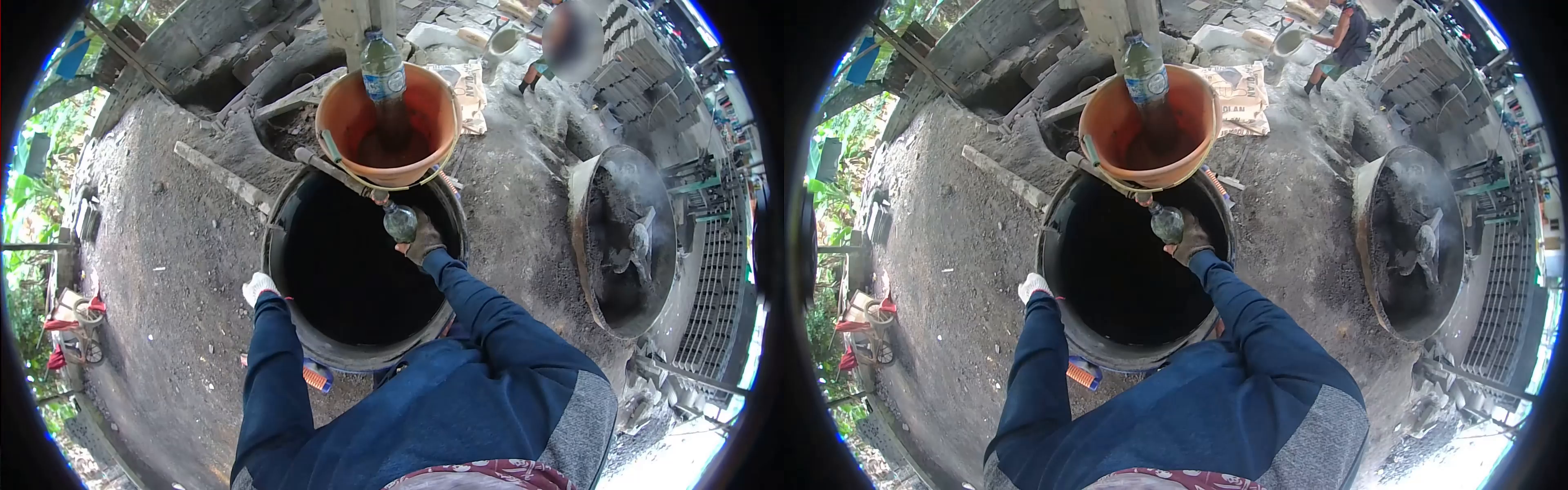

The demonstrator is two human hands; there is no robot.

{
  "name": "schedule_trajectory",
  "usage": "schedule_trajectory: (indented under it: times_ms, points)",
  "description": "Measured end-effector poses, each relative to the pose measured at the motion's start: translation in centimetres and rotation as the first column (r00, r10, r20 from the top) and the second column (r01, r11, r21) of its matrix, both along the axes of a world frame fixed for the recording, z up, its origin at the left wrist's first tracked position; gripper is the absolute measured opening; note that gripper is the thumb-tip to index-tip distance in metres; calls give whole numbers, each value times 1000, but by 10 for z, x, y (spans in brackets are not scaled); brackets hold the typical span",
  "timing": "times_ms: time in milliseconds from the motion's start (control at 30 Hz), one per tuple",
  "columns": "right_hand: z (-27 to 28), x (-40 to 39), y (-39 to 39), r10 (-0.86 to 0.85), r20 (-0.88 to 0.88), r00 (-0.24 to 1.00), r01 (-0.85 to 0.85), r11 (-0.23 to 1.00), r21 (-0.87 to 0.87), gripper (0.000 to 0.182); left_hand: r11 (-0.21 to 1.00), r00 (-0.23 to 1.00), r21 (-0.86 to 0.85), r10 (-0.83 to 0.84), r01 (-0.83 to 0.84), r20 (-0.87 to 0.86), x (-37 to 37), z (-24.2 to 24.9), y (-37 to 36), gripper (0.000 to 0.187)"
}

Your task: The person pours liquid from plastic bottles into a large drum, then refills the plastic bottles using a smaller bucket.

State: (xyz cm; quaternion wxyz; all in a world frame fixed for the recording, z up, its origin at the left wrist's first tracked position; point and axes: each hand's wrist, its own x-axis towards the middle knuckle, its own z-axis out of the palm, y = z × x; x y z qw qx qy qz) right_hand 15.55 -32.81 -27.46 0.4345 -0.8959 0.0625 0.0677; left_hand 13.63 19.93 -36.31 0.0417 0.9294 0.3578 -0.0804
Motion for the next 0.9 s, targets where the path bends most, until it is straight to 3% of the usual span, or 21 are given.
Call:
schedule_trajectory:
  times_ms: [33,100,200,300,367,433,600,633,700,767,900]
  points:
    - [1,0,0,3,-11,1000,-3,1000,3,113,1000,999,1,30,-30,34,-3,-2,-3,51]
    - [-4,0,-2,12,-22,1000,-12,1000,25,114,996,991,28,-75,79,-112,0,43,-28,50]
    - [2,5,-6,23,-79,997,-18,998,64,115,1000,999,4,-1,1,36,-1,8,-9,50]
    - [8,9,-8,38,-135,990,-29,997,69,113,998,999,54,-34,35,-18,0,18,-18,41]
    - [18,13,-10,60,-166,984,-42,993,111,111,944,937,199,-201,262,-285,1,68,-49,30]
    - [38,17,-12,64,-242,968,-33,991,131,108,930,938,236,-216,282,-270,1,69,-53,27]
    - [29,21,-20,112,-267,957,-82,989,120,107,906,930,277,-245,321,-276,0,58,-46,22]
    - [27,21,-20,119,-265,957,-94,990,107,109,932,935,218,-226,289,-274,1,67,-49,27]
    - [23,21,-20,132,-241,962,-103,986,127,110,997,999,63,-48,48,-14,3,14,-20,32]
    - [23,20,-19,129,-238,963,-100,986,130,110,995,995,-82,66,-60,78,2,-4,-4,40]
    - [26,20,-18,128,-222,967,-96,984,147,108,972,977,-190,165,-138,133,2,-11,2,47]
